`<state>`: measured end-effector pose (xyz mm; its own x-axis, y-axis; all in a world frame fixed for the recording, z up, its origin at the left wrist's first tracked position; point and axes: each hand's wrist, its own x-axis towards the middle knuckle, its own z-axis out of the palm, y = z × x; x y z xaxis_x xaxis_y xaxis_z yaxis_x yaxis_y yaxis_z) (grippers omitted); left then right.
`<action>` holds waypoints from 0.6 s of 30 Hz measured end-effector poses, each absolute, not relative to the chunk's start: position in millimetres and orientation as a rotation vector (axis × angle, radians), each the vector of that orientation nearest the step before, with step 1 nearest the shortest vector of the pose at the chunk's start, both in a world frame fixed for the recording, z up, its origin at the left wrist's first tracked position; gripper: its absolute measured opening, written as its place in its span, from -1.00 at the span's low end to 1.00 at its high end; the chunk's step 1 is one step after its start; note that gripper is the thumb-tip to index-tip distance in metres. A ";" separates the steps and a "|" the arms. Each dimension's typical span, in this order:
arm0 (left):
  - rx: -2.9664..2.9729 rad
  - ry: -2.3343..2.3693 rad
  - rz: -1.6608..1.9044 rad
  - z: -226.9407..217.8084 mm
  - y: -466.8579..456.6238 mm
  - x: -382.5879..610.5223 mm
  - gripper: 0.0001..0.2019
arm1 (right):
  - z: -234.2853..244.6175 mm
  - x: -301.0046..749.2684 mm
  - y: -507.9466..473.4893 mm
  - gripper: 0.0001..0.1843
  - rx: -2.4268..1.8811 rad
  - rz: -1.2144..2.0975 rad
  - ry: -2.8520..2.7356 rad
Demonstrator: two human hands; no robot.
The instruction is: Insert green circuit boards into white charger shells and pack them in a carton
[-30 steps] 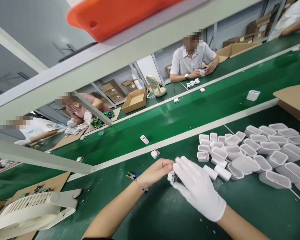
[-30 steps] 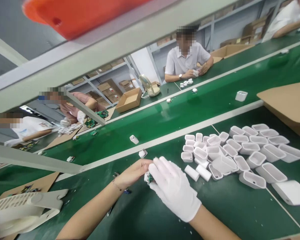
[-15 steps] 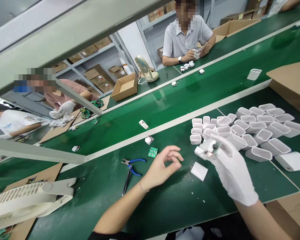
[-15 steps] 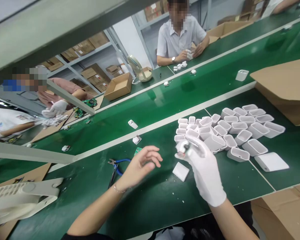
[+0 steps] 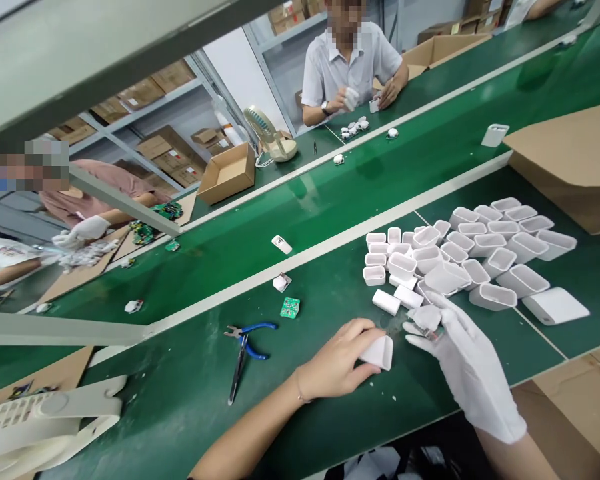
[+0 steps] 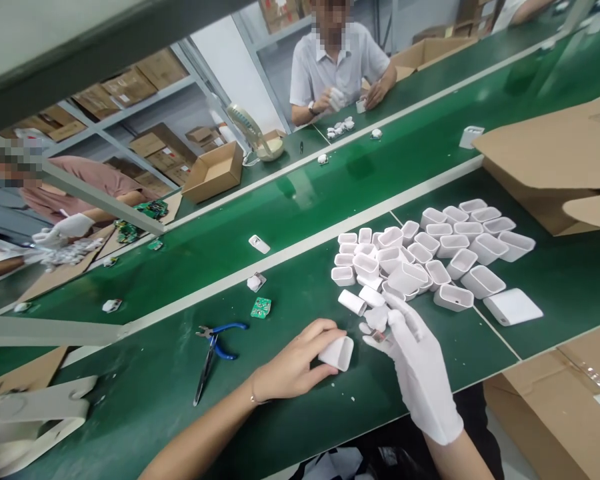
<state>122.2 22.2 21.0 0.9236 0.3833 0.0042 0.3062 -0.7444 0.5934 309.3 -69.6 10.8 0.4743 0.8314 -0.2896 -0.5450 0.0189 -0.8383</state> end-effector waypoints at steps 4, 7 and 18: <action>2.208 0.547 0.403 32.7 16.0 102.1 -0.57 | 13.2 299.4 -73.3 -0.62 -1.133 1.084 -0.476; 2.234 0.571 0.493 38.7 8.0 94.1 -0.56 | 20.5 285.7 -77.3 -0.67 -1.042 1.073 -0.596; 2.442 0.460 0.701 51.5 1.1 89.4 -0.57 | 16.1 271.0 -94.1 -0.47 -0.997 0.852 -1.129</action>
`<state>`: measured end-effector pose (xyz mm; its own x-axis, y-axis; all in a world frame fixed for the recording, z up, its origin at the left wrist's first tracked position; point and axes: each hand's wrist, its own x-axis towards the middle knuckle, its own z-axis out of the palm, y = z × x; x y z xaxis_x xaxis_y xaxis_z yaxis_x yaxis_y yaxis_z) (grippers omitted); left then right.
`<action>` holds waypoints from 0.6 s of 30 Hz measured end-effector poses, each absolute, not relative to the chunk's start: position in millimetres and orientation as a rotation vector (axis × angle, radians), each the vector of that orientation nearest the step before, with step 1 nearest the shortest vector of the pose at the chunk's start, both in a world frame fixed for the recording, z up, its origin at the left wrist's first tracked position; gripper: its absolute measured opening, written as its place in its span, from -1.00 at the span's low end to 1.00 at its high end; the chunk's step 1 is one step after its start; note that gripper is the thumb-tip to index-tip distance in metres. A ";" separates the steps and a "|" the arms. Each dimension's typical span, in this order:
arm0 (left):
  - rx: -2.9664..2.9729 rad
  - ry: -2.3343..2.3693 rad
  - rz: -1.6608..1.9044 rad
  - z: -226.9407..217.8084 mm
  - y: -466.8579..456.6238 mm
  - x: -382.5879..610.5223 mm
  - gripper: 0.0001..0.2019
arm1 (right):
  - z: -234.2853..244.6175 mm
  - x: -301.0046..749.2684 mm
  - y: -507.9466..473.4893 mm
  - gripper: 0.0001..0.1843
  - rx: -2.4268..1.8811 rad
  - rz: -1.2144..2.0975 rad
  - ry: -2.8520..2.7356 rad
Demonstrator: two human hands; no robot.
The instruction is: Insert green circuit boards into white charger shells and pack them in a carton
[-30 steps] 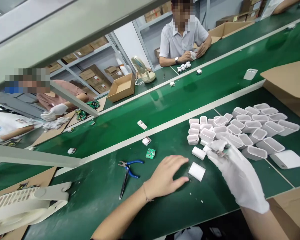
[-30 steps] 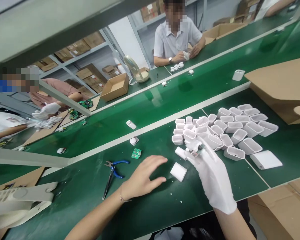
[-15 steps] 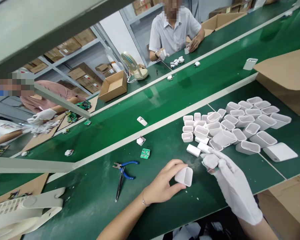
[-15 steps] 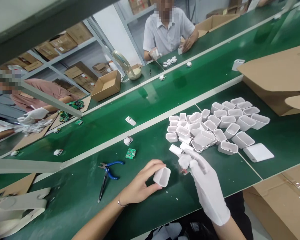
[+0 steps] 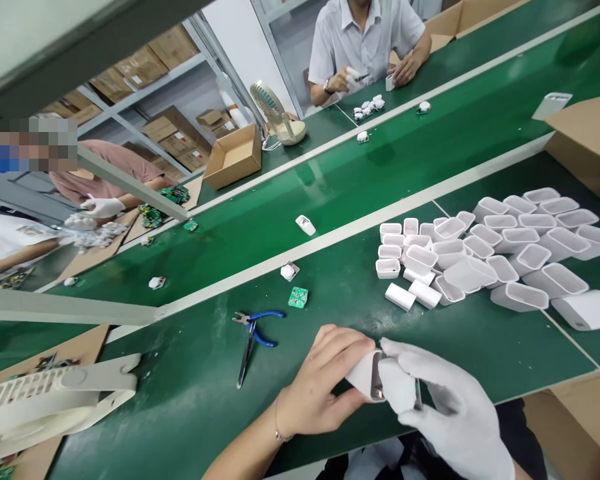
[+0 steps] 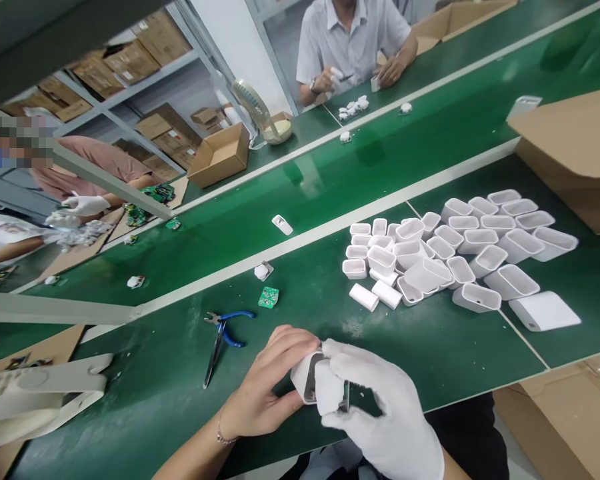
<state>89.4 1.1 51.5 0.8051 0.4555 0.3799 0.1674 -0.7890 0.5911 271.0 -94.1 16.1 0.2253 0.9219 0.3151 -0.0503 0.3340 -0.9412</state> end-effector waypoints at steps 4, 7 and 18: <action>2.552 0.436 0.713 55.3 1.9 87.7 -0.59 | 14.7 272.1 -95.4 -0.48 -1.060 0.720 -1.244; 2.588 0.431 0.696 56.5 1.8 87.2 -0.60 | 15.0 271.9 -96.1 -0.48 -1.133 0.618 -1.356; 2.615 0.367 0.701 61.0 3.6 89.2 -0.63 | 16.5 277.8 -108.1 -0.30 -1.131 0.410 -1.538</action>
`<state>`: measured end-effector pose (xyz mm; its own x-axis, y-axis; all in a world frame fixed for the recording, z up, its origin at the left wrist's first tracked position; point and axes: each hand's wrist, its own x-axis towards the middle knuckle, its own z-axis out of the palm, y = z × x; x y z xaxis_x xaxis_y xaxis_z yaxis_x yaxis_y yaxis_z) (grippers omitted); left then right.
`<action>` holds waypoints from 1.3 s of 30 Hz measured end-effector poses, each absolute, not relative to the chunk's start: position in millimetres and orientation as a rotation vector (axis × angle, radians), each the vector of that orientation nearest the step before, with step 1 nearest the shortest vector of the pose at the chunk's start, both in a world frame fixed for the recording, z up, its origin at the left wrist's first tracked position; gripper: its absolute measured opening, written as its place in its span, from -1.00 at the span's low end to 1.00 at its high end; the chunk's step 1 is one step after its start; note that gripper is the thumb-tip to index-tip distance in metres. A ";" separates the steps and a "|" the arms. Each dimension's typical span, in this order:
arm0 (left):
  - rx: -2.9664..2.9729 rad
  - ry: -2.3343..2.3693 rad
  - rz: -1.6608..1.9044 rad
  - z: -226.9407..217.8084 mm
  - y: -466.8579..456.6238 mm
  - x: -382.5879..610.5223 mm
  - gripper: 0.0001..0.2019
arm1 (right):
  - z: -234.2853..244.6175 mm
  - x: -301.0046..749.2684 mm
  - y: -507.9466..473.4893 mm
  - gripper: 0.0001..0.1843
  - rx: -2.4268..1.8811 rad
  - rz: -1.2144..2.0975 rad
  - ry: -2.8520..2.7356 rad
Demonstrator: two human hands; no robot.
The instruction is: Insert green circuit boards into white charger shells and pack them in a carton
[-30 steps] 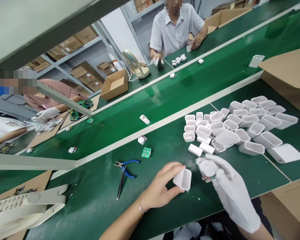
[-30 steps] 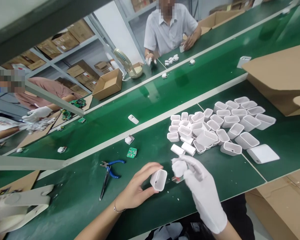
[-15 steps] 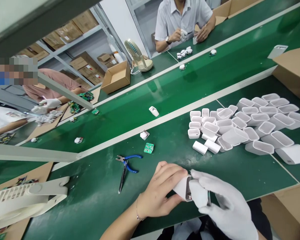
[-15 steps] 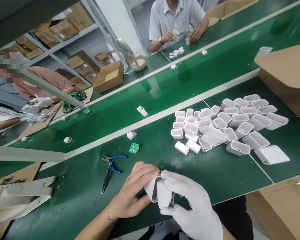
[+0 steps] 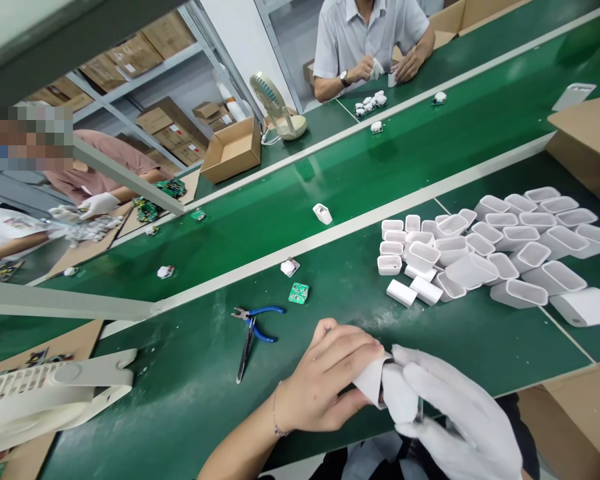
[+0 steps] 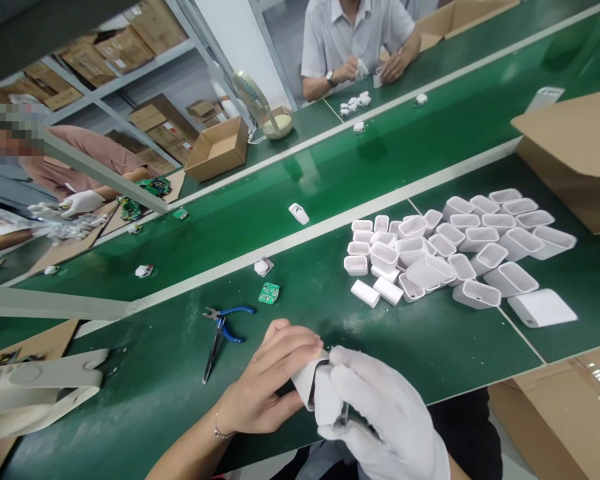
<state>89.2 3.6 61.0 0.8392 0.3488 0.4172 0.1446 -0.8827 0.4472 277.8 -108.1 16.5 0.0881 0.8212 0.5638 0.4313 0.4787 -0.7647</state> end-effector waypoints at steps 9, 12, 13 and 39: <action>2.654 0.344 0.687 61.5 4.0 89.2 -0.64 | 18.5 279.0 -107.0 -0.25 -1.189 0.337 -1.648; 2.567 0.347 0.678 60.3 7.0 89.4 -0.60 | 29.0 276.2 -99.5 -0.38 -1.278 0.355 -1.578; 2.529 0.336 0.678 59.6 8.2 89.5 -0.59 | 32.2 275.3 -97.0 -0.44 -1.303 0.385 -1.542; 2.377 0.300 0.713 48.8 10.1 89.4 -0.57 | 22.0 267.7 -100.7 -0.40 -1.195 0.521 -1.510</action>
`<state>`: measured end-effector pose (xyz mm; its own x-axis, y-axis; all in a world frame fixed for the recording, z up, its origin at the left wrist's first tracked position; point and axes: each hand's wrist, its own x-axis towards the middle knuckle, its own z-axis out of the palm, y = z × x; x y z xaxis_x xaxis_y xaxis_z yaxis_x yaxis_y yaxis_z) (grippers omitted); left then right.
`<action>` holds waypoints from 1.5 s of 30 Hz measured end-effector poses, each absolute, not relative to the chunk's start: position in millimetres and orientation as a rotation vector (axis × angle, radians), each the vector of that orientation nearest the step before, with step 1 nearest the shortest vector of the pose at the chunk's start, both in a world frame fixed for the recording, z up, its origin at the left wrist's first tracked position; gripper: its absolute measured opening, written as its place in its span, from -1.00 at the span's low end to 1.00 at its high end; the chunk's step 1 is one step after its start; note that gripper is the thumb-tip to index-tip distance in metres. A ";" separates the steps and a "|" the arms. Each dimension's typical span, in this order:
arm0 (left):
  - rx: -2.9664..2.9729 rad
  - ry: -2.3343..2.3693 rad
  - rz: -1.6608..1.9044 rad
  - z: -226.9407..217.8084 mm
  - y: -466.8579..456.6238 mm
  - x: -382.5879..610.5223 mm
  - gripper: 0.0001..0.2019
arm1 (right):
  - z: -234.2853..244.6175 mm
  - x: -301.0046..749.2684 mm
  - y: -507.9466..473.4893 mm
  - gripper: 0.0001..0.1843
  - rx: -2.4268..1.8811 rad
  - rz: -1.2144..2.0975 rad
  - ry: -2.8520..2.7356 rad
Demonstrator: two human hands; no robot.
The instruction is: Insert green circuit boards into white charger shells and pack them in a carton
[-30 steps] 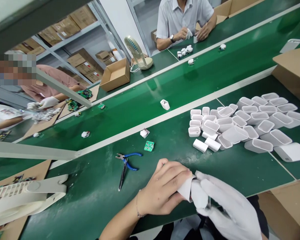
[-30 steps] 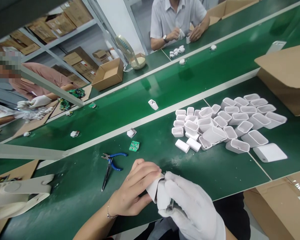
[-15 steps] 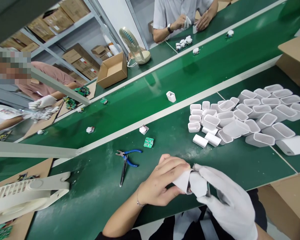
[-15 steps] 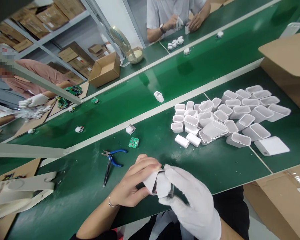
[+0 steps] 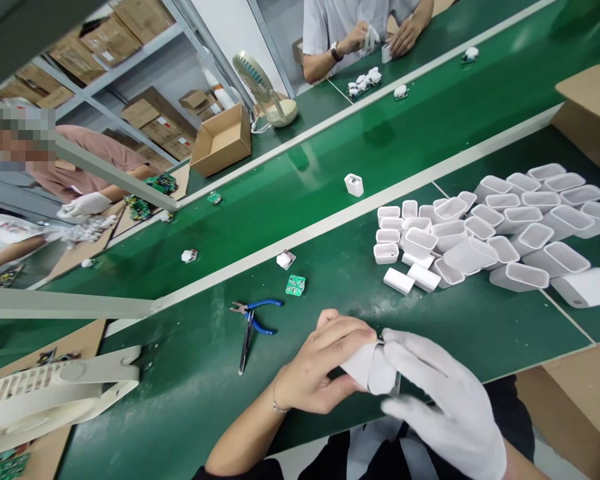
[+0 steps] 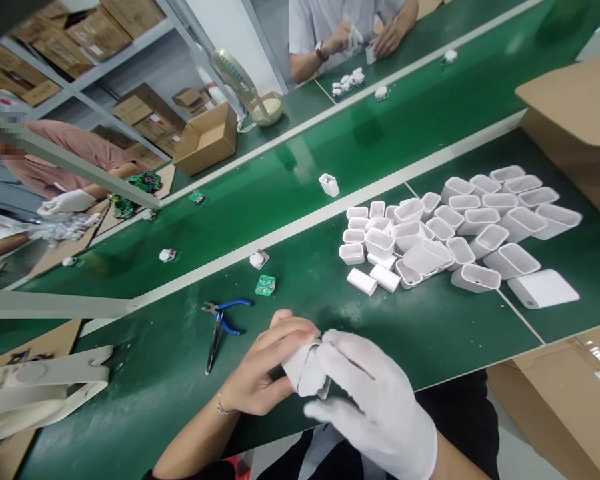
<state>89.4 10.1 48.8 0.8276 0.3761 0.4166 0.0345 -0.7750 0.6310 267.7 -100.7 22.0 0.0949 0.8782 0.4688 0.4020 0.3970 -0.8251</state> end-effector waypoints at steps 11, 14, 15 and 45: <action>2.519 0.333 0.719 43.6 7.0 93.0 -0.55 | 31.8 238.8 -73.6 -0.63 -1.129 1.411 -0.801; 2.491 0.362 0.694 42.8 8.5 93.2 -0.56 | 25.2 239.6 -70.8 -0.70 -1.139 1.365 -0.822; 2.464 0.369 0.691 42.3 8.9 93.3 -0.56 | 23.9 240.8 -70.2 -0.71 -1.146 1.357 -0.841; 2.281 0.431 0.699 31.8 10.5 93.1 -0.51 | 36.1 240.3 -57.6 -0.60 -1.212 1.487 -0.970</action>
<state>93.1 10.5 31.8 0.7988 0.4829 0.3588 0.1037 -0.6979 0.7086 240.3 -57.6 36.1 -0.0550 0.9726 -0.2257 -0.1851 -0.2321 -0.9549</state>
